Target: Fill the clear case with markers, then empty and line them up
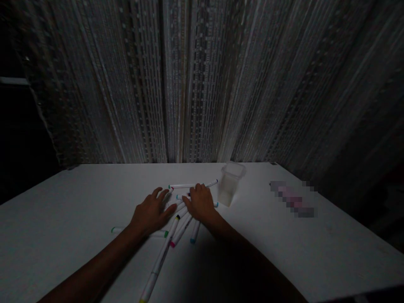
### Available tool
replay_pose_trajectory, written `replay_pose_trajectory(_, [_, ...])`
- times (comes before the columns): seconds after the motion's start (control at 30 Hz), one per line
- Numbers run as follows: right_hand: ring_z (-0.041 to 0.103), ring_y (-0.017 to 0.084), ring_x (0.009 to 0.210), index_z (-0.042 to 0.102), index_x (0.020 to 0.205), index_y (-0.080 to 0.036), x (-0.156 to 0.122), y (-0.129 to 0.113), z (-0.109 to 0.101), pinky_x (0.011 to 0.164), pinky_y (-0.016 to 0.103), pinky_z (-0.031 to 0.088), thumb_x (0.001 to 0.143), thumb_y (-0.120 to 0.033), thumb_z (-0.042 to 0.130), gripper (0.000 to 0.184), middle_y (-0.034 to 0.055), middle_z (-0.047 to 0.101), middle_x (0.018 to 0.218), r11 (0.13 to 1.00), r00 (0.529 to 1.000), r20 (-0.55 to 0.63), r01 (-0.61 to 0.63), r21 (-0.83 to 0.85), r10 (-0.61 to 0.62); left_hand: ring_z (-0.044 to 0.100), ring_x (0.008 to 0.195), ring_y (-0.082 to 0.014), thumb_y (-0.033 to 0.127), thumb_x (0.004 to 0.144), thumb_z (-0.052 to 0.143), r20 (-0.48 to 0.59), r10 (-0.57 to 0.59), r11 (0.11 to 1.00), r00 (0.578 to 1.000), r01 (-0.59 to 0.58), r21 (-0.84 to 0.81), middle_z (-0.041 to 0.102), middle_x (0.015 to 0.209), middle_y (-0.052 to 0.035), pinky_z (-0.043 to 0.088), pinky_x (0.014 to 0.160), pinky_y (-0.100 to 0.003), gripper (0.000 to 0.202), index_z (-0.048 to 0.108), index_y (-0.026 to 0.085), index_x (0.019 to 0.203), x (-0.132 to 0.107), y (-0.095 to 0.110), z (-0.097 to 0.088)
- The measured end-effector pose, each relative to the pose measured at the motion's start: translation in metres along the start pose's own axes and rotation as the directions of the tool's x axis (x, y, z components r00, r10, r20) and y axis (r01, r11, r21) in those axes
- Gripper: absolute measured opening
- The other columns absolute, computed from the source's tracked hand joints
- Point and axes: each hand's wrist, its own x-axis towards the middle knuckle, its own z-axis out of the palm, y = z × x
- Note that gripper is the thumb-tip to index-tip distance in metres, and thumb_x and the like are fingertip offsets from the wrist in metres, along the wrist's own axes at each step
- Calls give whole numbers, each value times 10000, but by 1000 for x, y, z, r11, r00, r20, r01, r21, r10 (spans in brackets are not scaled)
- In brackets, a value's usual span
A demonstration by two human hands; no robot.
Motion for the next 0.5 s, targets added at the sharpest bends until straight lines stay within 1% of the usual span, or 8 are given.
replay_pose_trajectory(0.1, [467,275,976,558,966,-108,4,-3,4,813,434,359,877,-478,328,445,162,535,997,1000,1000,3,-23,15,23,446,1126,-319,521,799,400,-81,-39,999,996,36,-33,354,1344,-141,413,870,-443,594,378,170,1277,19,2,12])
replay_pose_trajectory(0.13, [470,272,969,558,967,-107,4,-3,7,813,433,361,877,-489,320,459,159,539,987,1000,1000,2,-25,15,25,442,1133,-319,515,795,405,-110,-34,998,993,29,-50,363,1337,-145,399,897,-443,599,381,154,1272,25,1,17])
replay_pose_trajectory(0.17, [471,267,964,557,969,-110,4,-2,9,817,431,362,877,-495,317,463,153,540,981,1000,1000,-12,-15,18,15,433,1147,-313,515,793,404,-138,-18,998,990,8,-69,374,1329,-146,385,922,-437,599,388,145,1263,29,0,22])
replay_pose_trajectory(0.23, [471,249,956,554,968,-122,2,2,13,825,403,366,872,-483,344,428,136,538,981,999,998,-55,25,33,-23,419,1170,-290,528,793,392,-167,55,989,984,-76,-123,407,1305,-137,365,964,-409,590,415,136,1234,34,-4,32])
replay_pose_trajectory(0.3, [469,230,947,555,960,-134,-1,6,13,828,367,372,858,-441,399,360,118,536,979,997,994,-96,60,53,-55,421,1176,-268,557,785,397,-159,143,968,977,-172,-183,444,1278,-121,350,990,-382,588,446,144,1200,34,-11,39])
replay_pose_trajectory(0.37, [466,217,938,559,956,-139,-4,10,12,832,345,373,839,-383,437,297,106,536,966,994,991,-102,90,66,-83,419,1180,-265,589,768,410,-139,193,949,971,-220,-225,459,1271,-115,339,1005,-379,605,467,151,1181,30,-16,43])
replay_pose_trajectory(0.43, [466,211,926,567,955,-140,-5,13,10,832,336,374,825,-318,445,252,102,538,953,989,991,-57,127,78,-123,409,1190,-272,607,755,416,-123,191,944,974,-217,-250,455,1282,-117,331,1012,-391,626,473,154,1183,27,-20,45])
replay_pose_trajectory(0.5, [469,207,918,574,952,-144,-6,12,8,822,328,379,808,-248,440,222,100,540,945,981,986,14,164,99,-166,410,1190,-271,606,750,419,-115,173,943,978,-198,-268,459,1283,-116,329,1014,-397,632,473,153,1187,25,-22,45])
